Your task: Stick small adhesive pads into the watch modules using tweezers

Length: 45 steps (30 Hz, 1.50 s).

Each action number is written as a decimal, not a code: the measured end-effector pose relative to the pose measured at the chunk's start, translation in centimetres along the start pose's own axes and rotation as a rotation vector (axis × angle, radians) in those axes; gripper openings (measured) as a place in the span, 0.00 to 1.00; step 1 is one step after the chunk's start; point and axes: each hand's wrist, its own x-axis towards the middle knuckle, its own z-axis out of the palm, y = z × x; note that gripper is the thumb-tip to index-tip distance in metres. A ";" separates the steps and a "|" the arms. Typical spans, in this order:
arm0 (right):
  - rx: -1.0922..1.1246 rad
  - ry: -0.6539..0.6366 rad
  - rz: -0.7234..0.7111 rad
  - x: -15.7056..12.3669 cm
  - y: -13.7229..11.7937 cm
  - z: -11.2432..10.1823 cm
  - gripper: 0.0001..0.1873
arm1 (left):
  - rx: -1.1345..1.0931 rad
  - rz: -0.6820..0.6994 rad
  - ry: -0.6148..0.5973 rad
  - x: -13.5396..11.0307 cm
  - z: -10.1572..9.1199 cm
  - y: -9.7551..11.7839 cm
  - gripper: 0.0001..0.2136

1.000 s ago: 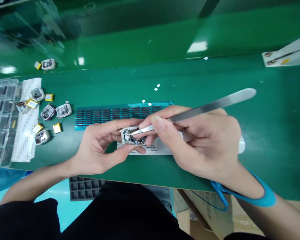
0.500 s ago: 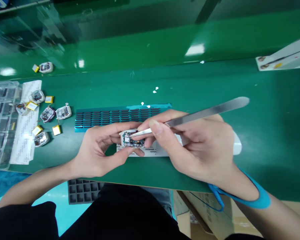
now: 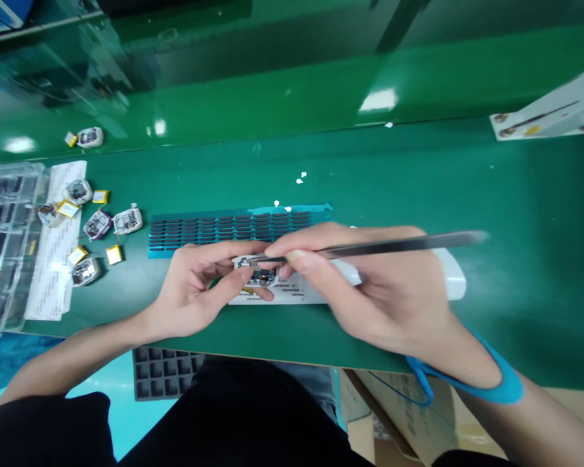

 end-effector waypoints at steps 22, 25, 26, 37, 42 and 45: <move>-0.101 -0.182 0.003 -2.5 6.5 -5.5 0.11 | 1.001 0.528 -0.322 3.9 2.0 -1.0 0.14; -0.136 -0.166 -0.080 -2.9 6.5 -5.2 0.13 | 1.036 0.520 -0.344 4.8 2.1 -1.2 0.16; -0.163 -0.156 -0.109 -3.0 6.5 -5.2 0.14 | 1.039 0.524 -0.340 5.0 2.1 -1.3 0.16; -0.284 0.031 -0.206 1.9 1.4 -4.5 0.24 | 0.887 0.701 -0.374 4.1 1.9 0.6 0.10; -0.287 0.036 -0.321 2.3 -0.2 -2.3 0.35 | 0.412 0.419 0.165 1.8 -1.8 3.1 0.05; -0.322 0.024 -0.434 1.3 0.5 -1.4 0.31 | 0.012 0.071 0.309 1.9 -4.1 2.4 0.06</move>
